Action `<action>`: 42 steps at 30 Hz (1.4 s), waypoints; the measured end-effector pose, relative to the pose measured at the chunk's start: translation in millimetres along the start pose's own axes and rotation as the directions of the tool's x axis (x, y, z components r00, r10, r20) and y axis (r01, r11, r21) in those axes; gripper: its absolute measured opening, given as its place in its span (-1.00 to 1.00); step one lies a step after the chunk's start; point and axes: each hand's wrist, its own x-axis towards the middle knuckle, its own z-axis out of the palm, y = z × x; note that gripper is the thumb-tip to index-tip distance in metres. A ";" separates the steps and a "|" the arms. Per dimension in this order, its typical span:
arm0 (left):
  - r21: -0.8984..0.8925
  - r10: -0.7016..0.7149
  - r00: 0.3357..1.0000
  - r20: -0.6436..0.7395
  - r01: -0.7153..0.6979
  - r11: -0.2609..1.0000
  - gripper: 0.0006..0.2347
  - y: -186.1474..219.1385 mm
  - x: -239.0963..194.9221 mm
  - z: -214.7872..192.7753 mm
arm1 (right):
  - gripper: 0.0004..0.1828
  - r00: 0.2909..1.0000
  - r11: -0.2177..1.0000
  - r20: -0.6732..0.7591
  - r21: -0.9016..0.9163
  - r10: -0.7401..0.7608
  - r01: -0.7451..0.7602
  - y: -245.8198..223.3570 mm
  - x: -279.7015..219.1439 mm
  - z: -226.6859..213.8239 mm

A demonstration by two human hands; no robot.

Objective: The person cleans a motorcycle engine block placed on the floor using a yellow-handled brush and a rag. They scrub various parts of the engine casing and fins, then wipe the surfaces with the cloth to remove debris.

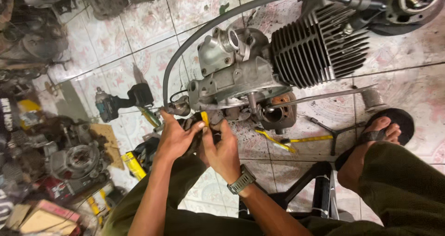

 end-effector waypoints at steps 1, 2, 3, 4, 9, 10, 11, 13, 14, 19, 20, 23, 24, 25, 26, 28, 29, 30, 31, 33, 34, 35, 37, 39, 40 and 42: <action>-0.002 0.002 1.000 -0.001 -0.002 1.000 -0.23 -2.8 3.3 2.4 | -0.91 1.000 1.000 -0.007 0.008 0.019 -0.019 3.7 0.7 -0.1; -0.005 0.007 1.000 -0.007 -0.007 1.000 -0.22 -5.4 8.0 3.0 | -0.91 0.999 0.999 -0.011 0.019 0.033 -0.033 6.9 3.1 1.7; 0.001 -0.003 1.000 -0.015 0.003 1.000 -0.22 -6.3 4.1 2.1 | -0.91 0.999 0.999 -0.001 0.028 0.038 -0.038 3.1 0.3 1.6; 0.006 -0.023 1.000 0.001 0.023 1.000 -0.20 -4.3 4.2 3.3 | -0.90 0.999 0.999 -0.002 0.000 0.052 -0.052 0.6 0.6 0.3; 0.034 -0.044 0.999 -0.003 0.045 0.998 -0.19 2.5 -2.2 9.6 | -0.89 0.999 0.997 -0.040 -0.082 -0.003 0.000 9.2 3.3 -0.1; 0.023 -0.030 0.999 -0.017 0.030 0.999 -0.19 -3.1 3.3 11.0 | -0.89 1.000 0.997 -0.031 -0.080 -0.005 0.002 8.7 4.8 -0.1; 0.013 -0.015 0.999 -0.032 0.015 1.000 -0.19 -8.6 8.1 11.9 | -0.88 1.000 0.997 -0.022 -0.077 -0.006 0.005 7.5 5.7 -0.1; 0.039 -0.005 0.999 -0.042 0.006 0.999 -0.16 -3.1 8.1 16.5 | -0.90 0.999 0.994 -0.031 -0.105 -0.013 0.010 11.2 8.6 1.2; 0.067 -0.003 0.999 -0.049 0.007 0.998 -0.12 -2.2 5.6 19.3 | -0.91 0.999 0.991 -0.035 -0.133 -0.012 0.007 13.5 7.1 1.6; 0.009 0.034 0.999 0.005 -0.034 0.999 -0.18 15.2 -1.5 6.1 | -0.93 0.997 1.000 -0.069 -0.010 0.021 -0.022 -7.6 5.6 5.7; -0.019 0.013 1.000 0.025 -0.013 1.000 -0.18 16.1 -6.1 3.8 | -0.92 0.998 1.000 -0.060 0.002 0.030 -0.029 -11.2 3.0 5.5; -0.027 0.008 1.000 0.009 -0.007 1.000 -0.18 3.4 -4.9 6.5 | -0.90 0.998 0.999 -0.050 0.004 0.034 -0.034 -7.4 5.5 6.1; -0.029 0.007 1.000 0.012 -0.006 1.000 -0.18 3.5 -1.7 8.2 | -0.90 0.998 0.999 -0.051 0.001 0.036 -0.036 -3.5 7.6 5.4; -0.034 0.011 1.000 0.004 -0.011 0.999 -0.18 3.3 1.3 9.9 | -0.90 0.998 0.999 -0.045 -0.002 0.037 -0.037 0.5 9.3 4.8; -0.038 0.010 1.000 -0.006 -0.010 0.999 -0.18 1.2 1.8 10.8 | -0.90 0.999 0.999 -0.034 -0.003 0.042 -0.042 4.2 8.3 4.8; -0.040 -0.005 1.000 -0.007 0.005 0.999 -0.16 6.7 -4.4 11.7 | -0.90 0.997 0.997 -0.018 0.002 0.071 -0.071 -2.3 6.2 0.7; -0.041 -0.014 1.000 -0.008 0.014 0.999 -0.13 11.4 -6.4 12.1 | -0.89 0.995 0.995 -0.007 0.007 0.095 -0.095 -6.2 6.9 -1.9; -0.041 -0.012 1.000 -0.009 0.012 0.999 -0.13 7.0 -2.7 13.7 | -0.89 0.996 0.996 -0.008 0.008 0.094 -0.094 -6.6 7.4 -1.9; -0.036 -0.005 1.000 -0.012 0.004 0.999 -0.12 2.8 0.9 15.5 | -0.89 0.997 0.997 -0.016 0.010 0.076 -0.076 -7.1 7.8 -2.2; -0.027 0.013 1.000 -0.012 -0.014 1.000 -0.12 -3.5 7.2 16.4 | -0.88 0.998 0.998 -0.034 0.013 0.054 -0.054 -4.3 7.0 -1.7; -0.029 0.029 1.000 -0.012 -0.029 0.999 -0.15 -5.4 9.7 14.6 | -0.89 0.998 0.998 -0.026 0.028 0.062 -0.062 -2.0 6.5 -0.7; -0.031 0.044 0.999 -0.011 -0.045 0.999 -0.17 -7.6 12.9 12.9 | -0.89 0.997 0.997 -0.018 0.043 0.070 -0.069 0.8 6.3 0.8; -0.026 0.051 0.998 -0.023 -0.052 0.998 -0.15 -20.8 16.9 15.2 | -0.88 0.998 0.998 -0.026 0.027 0.060 -0.060 0.3 7.3 2.7; -0.025 0.052 0.998 -0.022 -0.052 0.998 -0.13 -19.4 12.1 19.3 | -0.87 0.998 0.998 -0.037 0.002 0.060 -0.060 2.3 4.8 1.3; -0.037 0.073 0.997 -0.025 -0.073 0.997 -0.15 -9.4 9.0 19.0 | -0.86 0.998 0.999 -0.036 0.004 0.054 -0.054 3.7 6.3 1.9; -0.050 0.096 0.995 -0.026 -0.098 0.994 -0.18 2.1 6.9 20.7 | -0.85 0.998 0.999 -0.038 0.005 0.046 -0.046 5.9 10.5 1.1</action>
